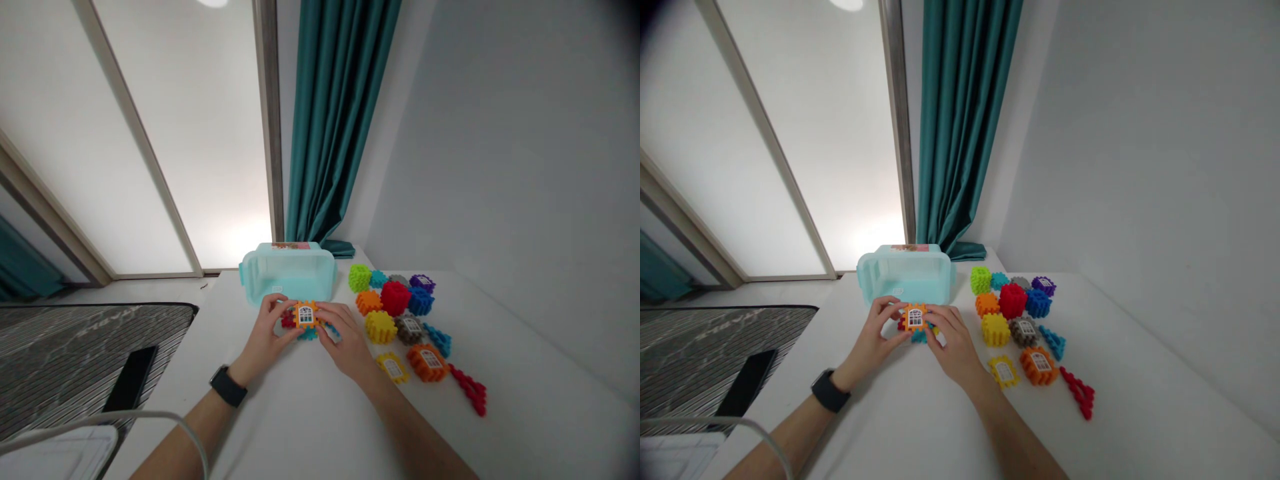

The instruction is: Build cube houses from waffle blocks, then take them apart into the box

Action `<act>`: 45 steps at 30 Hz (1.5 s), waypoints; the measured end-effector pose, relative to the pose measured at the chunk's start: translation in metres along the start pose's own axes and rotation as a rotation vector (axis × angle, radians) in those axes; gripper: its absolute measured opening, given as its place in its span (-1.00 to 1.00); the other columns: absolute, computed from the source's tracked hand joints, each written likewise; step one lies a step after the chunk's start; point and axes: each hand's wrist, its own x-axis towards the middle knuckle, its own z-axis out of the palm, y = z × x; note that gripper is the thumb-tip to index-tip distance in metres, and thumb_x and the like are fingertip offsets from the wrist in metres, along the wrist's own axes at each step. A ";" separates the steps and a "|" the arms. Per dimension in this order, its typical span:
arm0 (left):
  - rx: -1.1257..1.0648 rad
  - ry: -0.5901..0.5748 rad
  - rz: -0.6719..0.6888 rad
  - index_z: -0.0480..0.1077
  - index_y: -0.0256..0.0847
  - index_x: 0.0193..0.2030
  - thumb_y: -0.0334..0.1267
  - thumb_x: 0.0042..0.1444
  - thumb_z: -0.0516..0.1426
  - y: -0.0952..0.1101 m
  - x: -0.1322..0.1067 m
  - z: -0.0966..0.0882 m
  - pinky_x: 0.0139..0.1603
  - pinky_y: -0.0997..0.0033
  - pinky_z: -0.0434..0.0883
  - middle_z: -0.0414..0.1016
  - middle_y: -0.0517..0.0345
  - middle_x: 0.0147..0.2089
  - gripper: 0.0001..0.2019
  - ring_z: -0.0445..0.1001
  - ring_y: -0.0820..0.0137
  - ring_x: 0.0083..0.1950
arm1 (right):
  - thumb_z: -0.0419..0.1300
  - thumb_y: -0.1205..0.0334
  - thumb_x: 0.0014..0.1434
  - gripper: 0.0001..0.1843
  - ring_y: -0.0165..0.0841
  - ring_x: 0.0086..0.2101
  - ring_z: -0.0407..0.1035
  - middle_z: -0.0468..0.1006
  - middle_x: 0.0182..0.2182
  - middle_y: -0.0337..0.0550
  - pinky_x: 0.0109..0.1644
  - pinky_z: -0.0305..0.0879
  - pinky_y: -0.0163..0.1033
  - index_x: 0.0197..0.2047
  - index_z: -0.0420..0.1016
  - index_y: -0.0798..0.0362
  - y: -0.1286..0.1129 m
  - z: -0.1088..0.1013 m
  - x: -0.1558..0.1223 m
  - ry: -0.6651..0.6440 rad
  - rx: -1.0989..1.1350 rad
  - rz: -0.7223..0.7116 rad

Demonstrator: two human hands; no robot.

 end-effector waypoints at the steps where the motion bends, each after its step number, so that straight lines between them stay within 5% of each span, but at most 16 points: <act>1: -0.001 -0.001 -0.007 0.38 -0.03 0.17 -0.17 0.15 0.29 0.000 0.000 0.000 0.06 0.12 0.50 0.28 0.01 0.09 -0.56 0.43 0.29 -0.03 | 0.14 0.33 0.29 -0.69 -0.17 0.04 0.41 0.56 0.04 -0.06 0.15 0.35 0.06 0.05 0.52 -0.13 0.001 0.000 0.000 0.001 -0.001 -0.006; 9: -0.204 -0.117 -0.094 0.49 -0.15 -0.03 -0.05 0.18 0.25 -0.002 0.001 0.005 -0.05 0.24 0.49 0.36 -0.01 0.01 -0.70 0.44 0.30 -0.07 | 0.15 0.26 0.32 -0.82 -0.20 -0.10 0.45 0.59 -0.16 -0.07 0.03 0.39 -0.03 -0.10 0.58 -0.12 0.006 0.001 -0.004 0.017 0.023 0.025; 14: -0.267 -0.159 -0.192 0.54 -0.18 -0.30 0.00 0.31 0.09 -0.006 0.005 0.006 -0.05 0.21 0.46 0.41 0.05 -0.17 -0.66 0.46 0.29 -0.12 | 0.20 0.13 0.26 -0.85 -0.25 -0.24 0.44 0.58 -0.29 -0.12 -0.13 0.38 -0.15 -0.22 0.56 -0.03 0.005 0.010 -0.005 0.039 0.213 0.313; 18: -0.342 -0.149 -0.246 0.56 -0.16 -0.32 0.01 0.29 0.11 -0.005 0.006 0.008 -0.05 0.22 0.47 0.43 0.06 -0.17 -0.66 0.48 0.31 -0.14 | 0.22 0.00 0.21 -0.72 -0.31 -0.36 0.40 0.57 -0.38 -0.16 -0.24 0.34 -0.21 -0.29 0.56 0.05 0.006 0.016 -0.002 0.014 0.491 0.568; 22: -0.519 -0.190 -0.374 0.60 -0.18 -0.29 0.02 0.27 0.13 -0.003 0.003 0.010 -0.09 0.26 0.46 0.46 0.03 -0.11 -0.65 0.46 0.30 -0.11 | 0.27 -0.07 0.16 -0.65 -0.35 -0.40 0.37 0.55 -0.44 -0.20 -0.27 0.31 -0.24 -0.32 0.58 0.08 0.007 0.017 -0.001 0.011 0.660 0.678; 28: -0.766 -0.235 -0.547 0.63 -0.26 -0.22 0.06 0.15 0.24 0.000 0.002 0.010 -0.02 0.25 0.40 0.46 -0.07 0.01 -0.63 0.43 0.24 -0.02 | 0.36 -0.06 0.09 -0.65 -0.34 -0.34 0.40 0.60 -0.37 -0.17 -0.19 0.34 -0.24 -0.25 0.62 0.07 0.005 0.019 -0.001 0.025 0.890 0.753; 36: -0.802 -0.250 -0.588 0.62 -0.27 -0.22 0.04 0.13 0.27 0.002 0.003 0.009 -0.05 0.30 0.34 0.48 -0.05 -0.04 -0.64 0.41 0.26 -0.05 | 0.37 -0.06 0.08 -0.67 -0.36 -0.33 0.39 0.57 -0.38 -0.17 -0.15 0.33 -0.23 -0.34 0.60 0.07 -0.002 0.015 0.003 -0.003 0.992 0.776; 45: -0.597 -0.212 -0.554 0.46 -0.26 -0.34 0.03 0.17 0.22 0.008 0.003 0.007 -0.20 0.38 0.31 0.48 0.13 -0.29 -0.66 0.37 0.39 -0.26 | 0.29 -0.06 0.16 -0.65 -0.34 -0.34 0.40 0.59 -0.36 -0.17 -0.17 0.34 -0.22 -0.25 0.58 0.10 0.006 0.017 -0.001 -0.001 0.750 0.724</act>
